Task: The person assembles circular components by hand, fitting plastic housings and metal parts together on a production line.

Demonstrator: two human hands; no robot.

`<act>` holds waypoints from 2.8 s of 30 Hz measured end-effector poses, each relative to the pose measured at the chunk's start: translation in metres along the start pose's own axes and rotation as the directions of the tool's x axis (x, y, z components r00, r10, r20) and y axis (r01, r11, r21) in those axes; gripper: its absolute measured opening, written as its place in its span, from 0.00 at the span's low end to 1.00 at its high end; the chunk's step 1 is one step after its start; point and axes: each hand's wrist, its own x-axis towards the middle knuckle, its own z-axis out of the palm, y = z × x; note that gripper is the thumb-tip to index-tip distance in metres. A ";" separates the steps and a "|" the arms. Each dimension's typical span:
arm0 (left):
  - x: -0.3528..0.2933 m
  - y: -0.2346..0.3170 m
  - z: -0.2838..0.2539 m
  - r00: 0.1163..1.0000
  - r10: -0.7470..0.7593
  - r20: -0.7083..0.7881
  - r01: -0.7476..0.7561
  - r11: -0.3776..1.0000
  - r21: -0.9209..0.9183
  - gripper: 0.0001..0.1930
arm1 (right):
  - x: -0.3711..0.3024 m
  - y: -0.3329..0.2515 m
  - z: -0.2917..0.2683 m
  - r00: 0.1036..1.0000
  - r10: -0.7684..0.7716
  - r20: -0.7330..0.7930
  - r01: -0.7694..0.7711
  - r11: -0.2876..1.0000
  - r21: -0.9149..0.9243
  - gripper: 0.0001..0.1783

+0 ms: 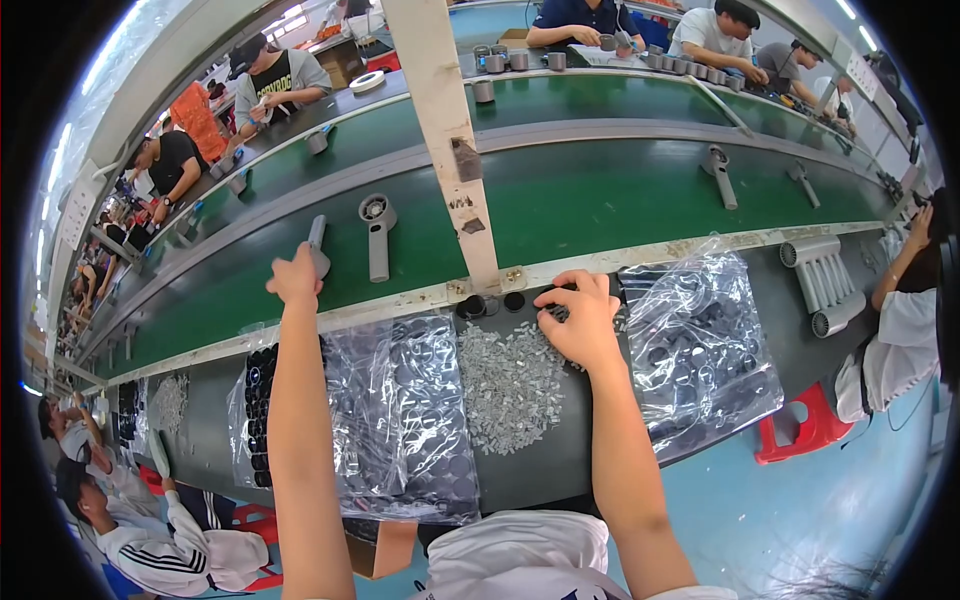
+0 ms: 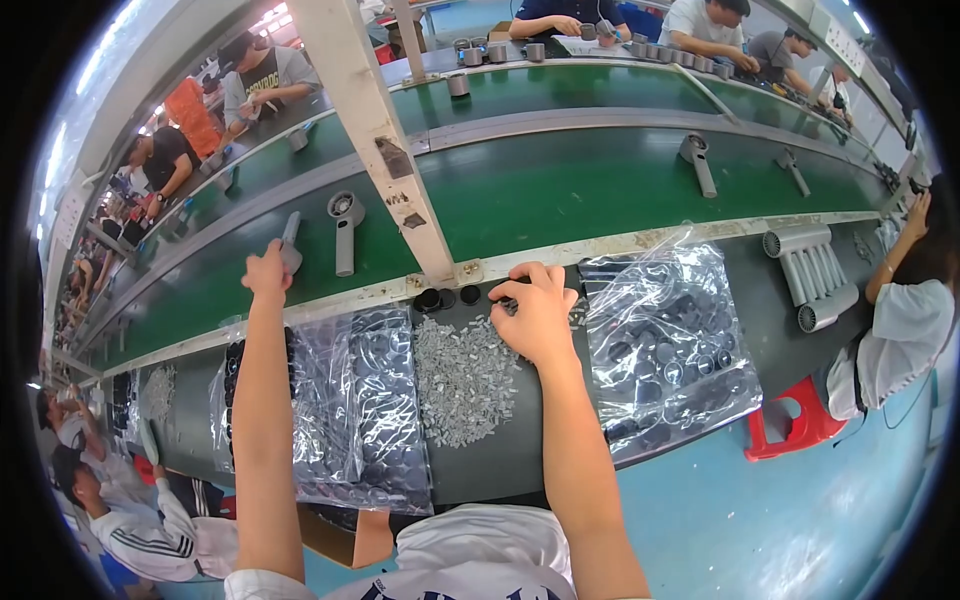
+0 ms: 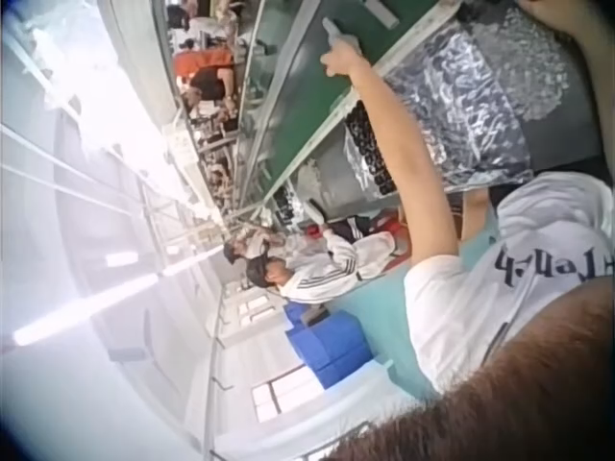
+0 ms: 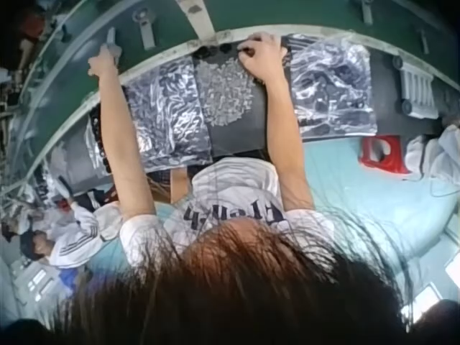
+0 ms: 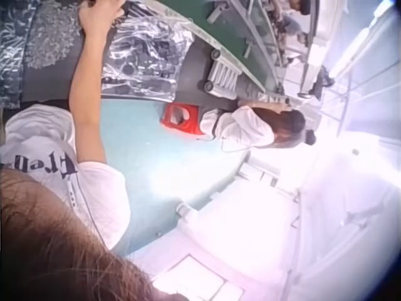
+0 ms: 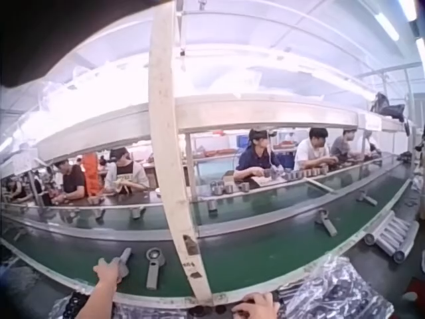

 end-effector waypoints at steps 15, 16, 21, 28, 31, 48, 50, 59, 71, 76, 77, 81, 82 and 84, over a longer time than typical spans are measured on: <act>-0.024 -0.001 0.026 0.776 0.300 0.555 -0.515 0.809 0.283 0.23 | -0.006 -0.031 0.007 0.978 -0.153 0.141 0.147 0.988 0.055 0.05; -0.015 0.000 0.022 0.771 0.138 0.622 -0.182 0.983 0.008 0.19 | -0.004 -0.036 0.006 0.974 -0.175 0.143 0.167 0.984 0.067 0.05; -0.060 0.019 -0.017 0.633 0.221 0.742 0.454 0.671 -0.587 0.13 | 0.001 -0.033 0.004 0.985 -0.139 -0.103 0.166 0.925 0.341 0.04; -0.159 0.025 -0.062 0.266 0.568 0.779 0.547 0.577 -0.607 0.33 | 0.001 -0.041 0.004 0.996 0.092 0.015 -0.072 0.659 0.749 0.06; -0.191 0.014 -0.060 0.270 0.583 0.766 0.528 0.575 -0.624 0.30 | 0.002 -0.043 0.002 0.989 0.057 0.139 -0.146 0.584 0.799 0.10; -0.225 -0.015 -0.047 0.209 0.460 0.863 0.199 0.844 -0.498 0.16 | -0.002 -0.085 0.003 0.997 0.030 0.077 -0.082 0.402 0.912 0.08; -0.227 -0.017 -0.046 0.213 0.462 0.861 0.168 0.851 -0.498 0.16 | -0.009 -0.080 0.004 1.000 0.012 0.020 -0.023 0.549 0.835 0.09; -0.232 -0.019 -0.043 0.321 0.496 0.807 0.062 0.839 -0.540 0.15 | -0.008 -0.084 0.005 0.939 -0.284 -0.195 0.341 0.847 0.409 0.07; -0.233 -0.020 -0.045 0.334 0.559 0.759 -0.192 0.829 -0.525 0.18 | -0.004 -0.086 0.011 0.853 -0.429 -0.299 0.499 0.838 0.221 0.11; -0.232 -0.021 -0.044 0.326 0.531 0.782 -0.174 0.847 -0.502 0.18 | -0.005 -0.084 0.020 0.866 -0.390 -0.314 0.477 0.833 0.282 0.11; -0.232 -0.022 -0.043 0.327 0.529 0.783 -0.156 0.847 -0.508 0.19 | -0.006 -0.084 0.022 0.877 -0.363 -0.316 0.458 0.828 0.322 0.11; -0.233 -0.022 -0.042 0.329 0.560 0.761 -0.100 0.822 -0.561 0.15 | -0.005 -0.082 0.024 0.877 -0.359 -0.320 0.459 0.824 0.333 0.11; -0.233 -0.022 -0.041 0.323 0.551 0.769 -0.081 0.826 -0.558 0.15 | -0.005 -0.082 0.024 0.873 -0.365 -0.323 0.466 0.820 0.334 0.11; -0.233 -0.022 -0.042 0.319 0.542 0.778 -0.062 0.831 -0.554 0.15 | -0.004 -0.081 0.024 0.870 -0.371 -0.324 0.473 0.815 0.336 0.11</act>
